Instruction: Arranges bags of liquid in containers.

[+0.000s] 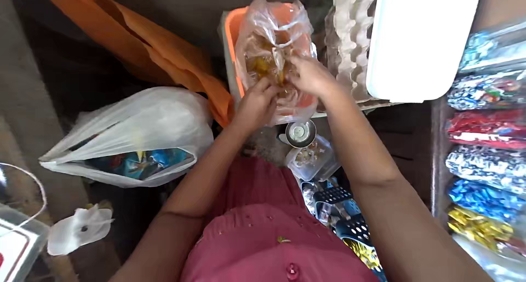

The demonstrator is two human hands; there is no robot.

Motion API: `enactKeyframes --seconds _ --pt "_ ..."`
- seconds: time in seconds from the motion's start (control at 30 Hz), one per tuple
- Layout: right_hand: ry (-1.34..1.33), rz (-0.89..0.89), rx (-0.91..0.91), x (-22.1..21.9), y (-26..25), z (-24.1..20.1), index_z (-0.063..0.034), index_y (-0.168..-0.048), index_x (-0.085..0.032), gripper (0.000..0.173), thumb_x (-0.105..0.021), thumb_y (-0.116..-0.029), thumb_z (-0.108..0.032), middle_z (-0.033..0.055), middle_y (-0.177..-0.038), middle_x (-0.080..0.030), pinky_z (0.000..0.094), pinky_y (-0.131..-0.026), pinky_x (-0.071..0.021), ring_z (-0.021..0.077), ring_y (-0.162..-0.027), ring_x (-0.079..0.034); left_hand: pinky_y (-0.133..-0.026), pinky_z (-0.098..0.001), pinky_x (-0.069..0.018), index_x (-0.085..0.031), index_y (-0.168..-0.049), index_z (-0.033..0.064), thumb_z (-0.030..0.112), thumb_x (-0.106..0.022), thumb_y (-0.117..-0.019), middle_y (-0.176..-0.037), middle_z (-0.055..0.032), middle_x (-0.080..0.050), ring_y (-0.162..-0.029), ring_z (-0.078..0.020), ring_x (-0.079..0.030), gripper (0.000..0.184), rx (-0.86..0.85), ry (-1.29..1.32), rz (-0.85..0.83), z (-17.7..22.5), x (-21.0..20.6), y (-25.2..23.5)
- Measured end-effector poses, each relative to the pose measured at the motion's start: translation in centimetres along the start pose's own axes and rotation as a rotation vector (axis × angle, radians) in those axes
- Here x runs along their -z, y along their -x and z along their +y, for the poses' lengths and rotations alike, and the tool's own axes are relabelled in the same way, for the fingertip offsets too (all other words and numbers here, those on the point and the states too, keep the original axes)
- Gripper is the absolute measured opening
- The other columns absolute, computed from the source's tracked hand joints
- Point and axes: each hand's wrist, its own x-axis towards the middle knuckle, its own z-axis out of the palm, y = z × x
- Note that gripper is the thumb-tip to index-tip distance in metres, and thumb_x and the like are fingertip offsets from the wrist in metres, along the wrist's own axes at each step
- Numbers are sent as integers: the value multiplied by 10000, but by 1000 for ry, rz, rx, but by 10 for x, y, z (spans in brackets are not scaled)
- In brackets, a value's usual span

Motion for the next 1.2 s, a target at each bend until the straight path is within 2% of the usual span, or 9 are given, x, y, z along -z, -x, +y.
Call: enactKeyframes --seconds 0.1,0.2,0.33,0.53,0.63,0.8,0.9,1.03,1.2 --pt "-281 222 145 24 -32 2 -1 -1589 -298 645 -575 -1040 -195 232 -1603 -375 418 -1155 -427 292 -1420 -480 -1066 -514 -490 -646 -1278 -25 48 -605 -965 -1431 -238 -540 -1273 -382 -582 325 101 18 -102 -10 4 -18" --pt "-380 413 171 45 -41 -4 1 -1560 -359 577 -534 -1046 -194 208 -1546 -446 310 -987 -537 196 -1174 -642 -1126 -588 -401 -627 -1328 -3 116 -675 -946 -1526 -258 -447 -1354 -462 -485 403 182 -31 -150 -13 6 -25" --pt "-282 277 147 23 -40 0 -5 -1204 -677 257 -560 -1026 -148 170 -1185 -698 401 -974 -547 242 -1060 -697 -1173 -667 -259 -581 -1424 88 209 -688 -957 -1595 -224 -389 -1431 -468 -401 494 342 -166 -247 -7 9 -31" --pt "181 46 81 -19 -44 35 -7 -1337 -629 479 -750 -876 -59 235 -1432 -562 666 -1089 -377 456 -1380 -470 -1153 -794 7 -364 -1588 94 234 -901 -734 -1694 -267 -61 -1545 -527 -16 1018 501 -336 -210 -10 23 -35" --pt "250 22 68 -14 -31 38 26 -1287 -646 390 -690 -900 4 246 -1363 -607 674 -1091 -339 455 -1328 -513 -1143 -807 -7 -367 -1591 128 279 -926 -702 -1697 -255 -72 -1539 -541 -11 1061 521 -381 -239 -9 30 -34" --pt "295 171 366 -38 -28 20 -36 -1125 -715 213 -692 -914 -50 173 -1146 -706 627 -1061 -384 394 -1149 -633 -1190 -757 6 -726 -1224 57 143 -731 -892 -1512 -196 -514 -1534 -491 -176 343 389 -416 -360 -11 13 -31" --pt "280 61 432 -58 -35 12 -25 -1136 -719 218 -619 -945 9 173 -1116 -717 717 -1128 -273 423 -1196 -607 -1191 -749 24 -752 -1119 25 111 -642 -951 -1517 -203 -505 -1537 -479 -178 219 468 -426 -491 -14 0 -35" --pt "299 -71 316 -43 -37 7 -26 -1065 -746 174 -646 -947 -107 178 -1075 -731 633 -1054 -370 392 -1094 -651 -1197 -733 -32 -743 -1098 1 133 -649 -950 -1416 -205 -572 -1475 -464 -309 220 532 -386 -527 -18 0 -34" --pt "190 10 -21 -26 -57 7 5 -1327 -598 452 -638 -990 -293 279 -1313 -609 643 -897 -515 479 -1156 -631 -1188 -735 -35 -772 -1086 57 131 -676 -930 -1362 -106 -628 -1399 -425 -406 198 504 -313 -548 -22 5 -32"
